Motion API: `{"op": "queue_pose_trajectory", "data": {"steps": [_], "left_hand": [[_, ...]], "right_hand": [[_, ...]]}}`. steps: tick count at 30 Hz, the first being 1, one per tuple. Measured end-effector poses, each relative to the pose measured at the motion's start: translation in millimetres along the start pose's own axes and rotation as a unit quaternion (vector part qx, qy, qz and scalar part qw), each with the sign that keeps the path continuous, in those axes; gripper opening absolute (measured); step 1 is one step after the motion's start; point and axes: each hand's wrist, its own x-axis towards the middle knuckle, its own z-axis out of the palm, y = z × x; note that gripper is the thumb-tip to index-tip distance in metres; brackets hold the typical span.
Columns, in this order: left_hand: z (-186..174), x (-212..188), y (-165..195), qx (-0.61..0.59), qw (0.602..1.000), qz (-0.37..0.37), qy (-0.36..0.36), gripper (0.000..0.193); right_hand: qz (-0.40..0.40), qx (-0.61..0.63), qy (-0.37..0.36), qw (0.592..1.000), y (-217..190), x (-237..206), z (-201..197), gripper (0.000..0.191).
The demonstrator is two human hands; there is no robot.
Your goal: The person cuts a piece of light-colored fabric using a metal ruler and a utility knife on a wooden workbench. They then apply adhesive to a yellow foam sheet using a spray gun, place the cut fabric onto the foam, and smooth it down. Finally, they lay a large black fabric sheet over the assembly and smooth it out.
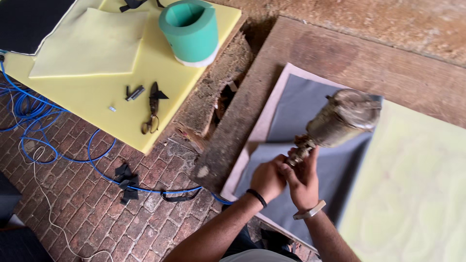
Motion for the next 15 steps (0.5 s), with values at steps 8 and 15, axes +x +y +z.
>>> {"op": "queue_pose_trajectory", "data": {"steps": [8,15], "left_hand": [[-151.0,103.1,-173.8,-0.134,0.982,-0.114,0.068,0.031],[-230.4,197.2,-302.7,-0.019,0.975,-0.149,0.162,0.041]], "right_hand": [[0.083,-0.247,-0.192,0.946,48.7,117.3,134.1,0.079],[0.21,-0.319,-0.142,0.913,105.1,109.3,132.2,0.042]]}}
